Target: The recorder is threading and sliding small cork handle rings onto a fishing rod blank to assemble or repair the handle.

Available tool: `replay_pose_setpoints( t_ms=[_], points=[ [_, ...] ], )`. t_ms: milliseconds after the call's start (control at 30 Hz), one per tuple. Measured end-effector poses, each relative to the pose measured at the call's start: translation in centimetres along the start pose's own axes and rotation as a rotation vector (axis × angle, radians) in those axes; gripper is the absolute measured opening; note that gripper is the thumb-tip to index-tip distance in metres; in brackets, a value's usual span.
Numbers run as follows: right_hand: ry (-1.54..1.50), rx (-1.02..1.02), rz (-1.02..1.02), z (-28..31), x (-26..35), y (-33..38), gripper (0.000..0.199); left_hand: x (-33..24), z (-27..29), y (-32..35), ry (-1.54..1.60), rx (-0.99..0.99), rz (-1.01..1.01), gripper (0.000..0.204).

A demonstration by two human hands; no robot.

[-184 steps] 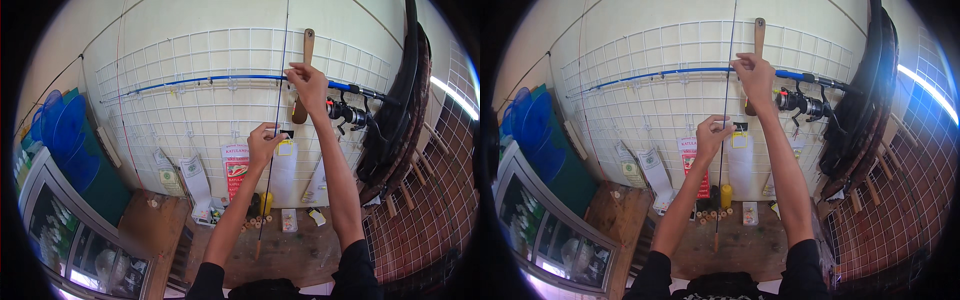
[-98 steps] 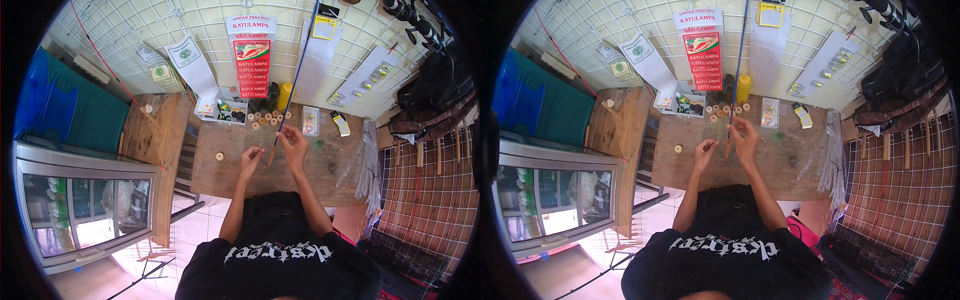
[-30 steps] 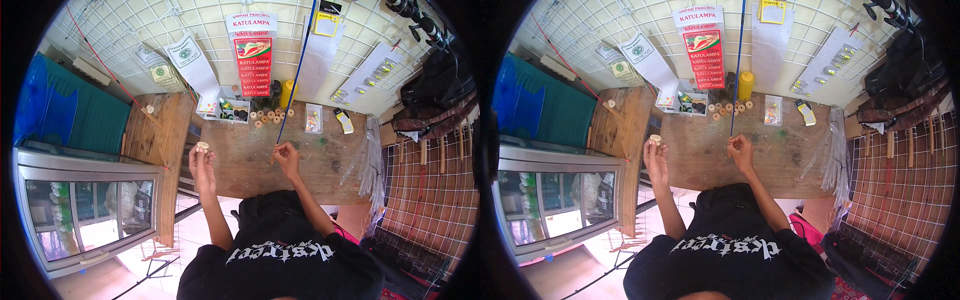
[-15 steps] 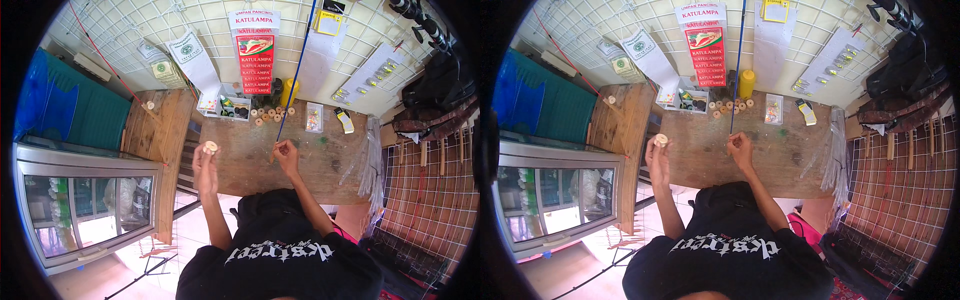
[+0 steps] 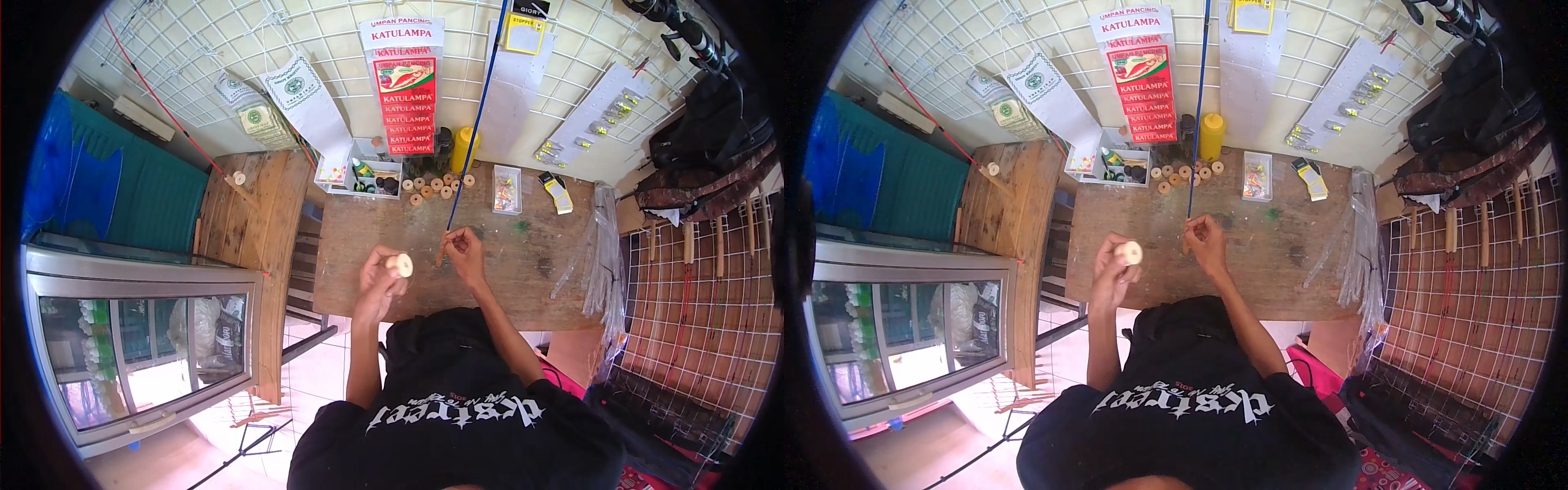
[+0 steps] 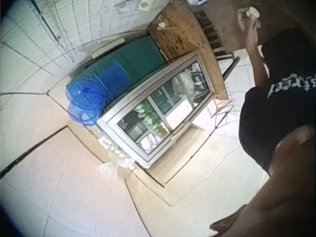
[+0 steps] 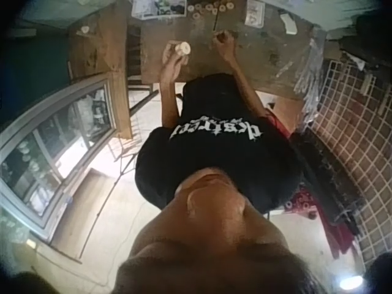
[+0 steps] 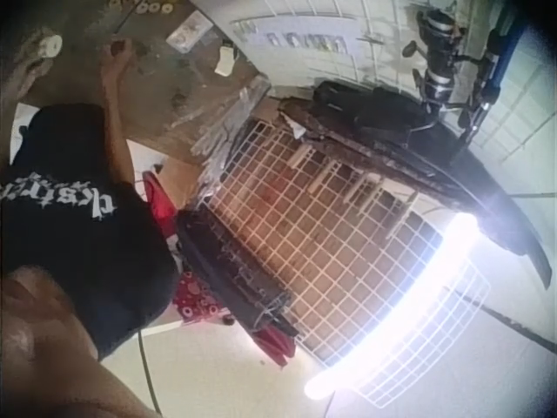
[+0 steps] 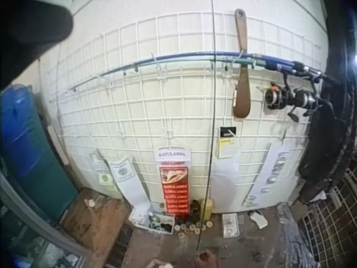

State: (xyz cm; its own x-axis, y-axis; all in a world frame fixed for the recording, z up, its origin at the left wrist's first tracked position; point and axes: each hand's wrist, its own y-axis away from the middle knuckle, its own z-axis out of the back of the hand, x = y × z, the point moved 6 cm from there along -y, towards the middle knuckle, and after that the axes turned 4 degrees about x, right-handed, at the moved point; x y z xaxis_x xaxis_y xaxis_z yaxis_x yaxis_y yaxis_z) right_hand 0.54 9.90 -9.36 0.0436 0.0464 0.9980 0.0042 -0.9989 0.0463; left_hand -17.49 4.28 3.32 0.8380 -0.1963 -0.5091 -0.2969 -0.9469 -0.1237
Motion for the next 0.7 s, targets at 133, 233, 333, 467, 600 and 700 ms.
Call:
replay_pose_setpoints(
  t_ms=[133, 233, 333, 467, 600, 700],
  points=[
    [-0.02, -0.007, 0.002, -0.1, 0.3, 0.1, 0.008, 1.8, 5.1, 1.5, -0.925, -0.215, 0.135, 0.021],
    [-0.056, -0.025, 0.05, -0.3, 0.6, 0.5, 0.011, 3.7, 7.6, 2.6, -1.031, -0.252, 0.231, 0.021],
    [-0.013, 0.022, 0.045, -0.5, 0.7, 0.8, 0.013, 4.8, 9.3, 3.4, -1.289, -0.308, 0.283, 0.027],
    [-0.016, 0.026, 0.022, -0.4, 0.6, 0.9, 0.014, 5.6, 10.5, 3.7, -1.534, -0.352, 0.339, 0.032],
    [-0.004, 0.025, 0.009, -0.4, 1.0, 1.5, 0.013, 7.2, 13.0, 4.4, -1.642, -0.394, 0.524, 0.035],
    [0.083, 0.013, 0.061, -0.4, 1.9, 2.4, 0.012, 8.2, 13.9, 4.6, -1.573, -0.361, 0.547, 0.038]
  ],
)
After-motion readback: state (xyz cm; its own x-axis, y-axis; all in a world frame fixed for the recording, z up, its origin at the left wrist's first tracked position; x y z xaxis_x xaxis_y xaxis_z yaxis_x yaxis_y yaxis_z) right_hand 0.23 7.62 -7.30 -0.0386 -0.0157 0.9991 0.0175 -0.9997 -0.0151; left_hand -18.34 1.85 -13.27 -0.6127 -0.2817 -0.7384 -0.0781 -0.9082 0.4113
